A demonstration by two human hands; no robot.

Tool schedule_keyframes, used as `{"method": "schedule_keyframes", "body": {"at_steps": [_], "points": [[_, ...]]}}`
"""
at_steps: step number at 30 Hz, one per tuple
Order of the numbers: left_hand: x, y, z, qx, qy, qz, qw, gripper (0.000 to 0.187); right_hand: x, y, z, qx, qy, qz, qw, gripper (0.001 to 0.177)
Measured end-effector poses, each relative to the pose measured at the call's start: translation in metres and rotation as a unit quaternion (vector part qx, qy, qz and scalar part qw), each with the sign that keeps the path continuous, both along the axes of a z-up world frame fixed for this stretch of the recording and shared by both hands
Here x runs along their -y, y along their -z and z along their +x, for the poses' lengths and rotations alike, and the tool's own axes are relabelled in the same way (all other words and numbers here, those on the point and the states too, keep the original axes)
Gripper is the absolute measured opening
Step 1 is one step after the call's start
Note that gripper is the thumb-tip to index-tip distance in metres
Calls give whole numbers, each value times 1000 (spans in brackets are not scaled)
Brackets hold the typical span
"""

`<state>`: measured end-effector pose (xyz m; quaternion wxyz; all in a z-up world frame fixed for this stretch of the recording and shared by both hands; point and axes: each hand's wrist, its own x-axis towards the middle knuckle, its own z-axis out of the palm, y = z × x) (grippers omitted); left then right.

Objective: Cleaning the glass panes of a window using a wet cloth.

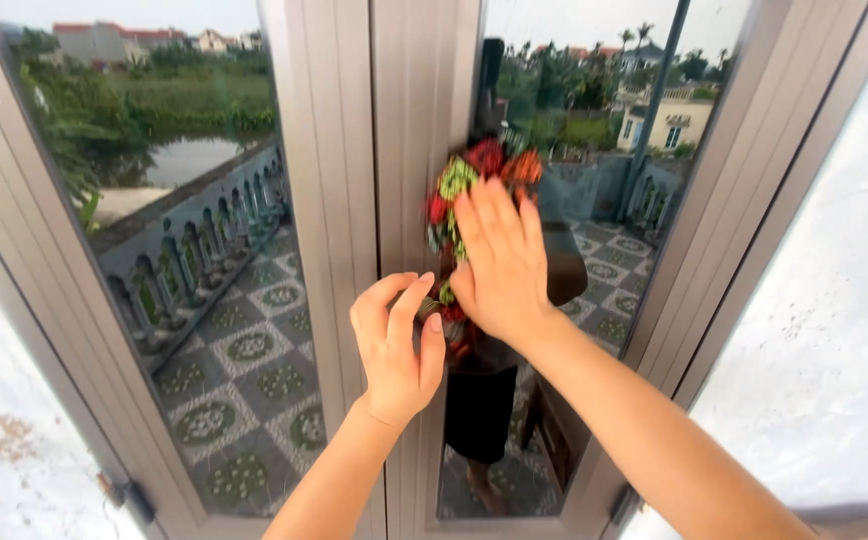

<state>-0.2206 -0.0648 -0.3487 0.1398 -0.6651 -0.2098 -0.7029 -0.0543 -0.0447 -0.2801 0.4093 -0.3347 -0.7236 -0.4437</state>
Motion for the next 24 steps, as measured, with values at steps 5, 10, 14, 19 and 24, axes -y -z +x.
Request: {"method": "schedule_keyframes", "body": {"at_steps": [5, 10, 14, 19, 24], "points": [[-2, -51, 10, 44, 1, 33, 999, 43, -6, -125, -13, -28, 6, 49, 998, 77], [-12, -79, 19, 105, 3, 67, 992, 40, -7, -97, -23, -59, 11, 47, 997, 75], [-24, -100, 26, 104, 23, 78, 991, 37, -11, -23, -10, -13, -36, 21, 999, 69], [-52, -141, 35, 77, 45, 124, 988, 34, -32, -91, -12, 22, -11, 55, 998, 62], [-65, -181, 50, 104, 128, 146, 975, 41, -52, -212, -18, 22, -30, 138, 990, 70]]}}
